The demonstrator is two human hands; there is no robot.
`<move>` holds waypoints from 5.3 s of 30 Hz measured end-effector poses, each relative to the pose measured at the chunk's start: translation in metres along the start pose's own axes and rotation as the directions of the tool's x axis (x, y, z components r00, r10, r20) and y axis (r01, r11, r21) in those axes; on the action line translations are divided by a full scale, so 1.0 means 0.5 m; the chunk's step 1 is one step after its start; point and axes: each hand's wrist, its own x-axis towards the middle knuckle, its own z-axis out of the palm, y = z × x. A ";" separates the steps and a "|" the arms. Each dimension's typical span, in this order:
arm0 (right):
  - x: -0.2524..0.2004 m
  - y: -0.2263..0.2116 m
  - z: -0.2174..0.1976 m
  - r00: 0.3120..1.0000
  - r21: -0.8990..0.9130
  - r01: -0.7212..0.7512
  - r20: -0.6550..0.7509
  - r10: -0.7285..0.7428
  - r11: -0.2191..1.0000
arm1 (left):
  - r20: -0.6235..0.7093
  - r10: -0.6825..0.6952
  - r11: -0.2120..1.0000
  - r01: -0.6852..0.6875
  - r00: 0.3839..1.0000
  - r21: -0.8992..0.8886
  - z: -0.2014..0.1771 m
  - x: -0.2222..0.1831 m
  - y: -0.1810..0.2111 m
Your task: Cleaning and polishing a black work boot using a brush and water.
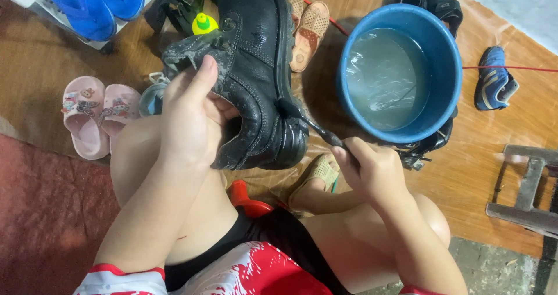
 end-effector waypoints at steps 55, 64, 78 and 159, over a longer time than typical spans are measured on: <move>0.146 -0.006 0.011 0.991 0.918 -0.046 0.092 -0.100 0.393 | 0.702 -0.272 0.192 -0.678 0.658 0.709 -0.034 -0.029 -0.163; 0.169 -0.052 -0.070 0.995 0.805 -0.073 0.021 0.095 0.588 | 0.617 -0.097 0.458 -0.515 0.781 0.724 -0.038 -0.005 -0.160; 0.058 -0.011 -0.014 0.993 0.071 0.009 0.119 -0.017 0.997 | 0.491 0.227 0.792 -0.453 0.841 0.409 -0.048 -0.035 -0.055; 0.162 -0.120 0.062 0.911 0.395 -0.313 -0.131 0.390 0.864 | 0.729 -0.140 0.936 0.330 0.670 -0.123 -0.011 0.024 -0.110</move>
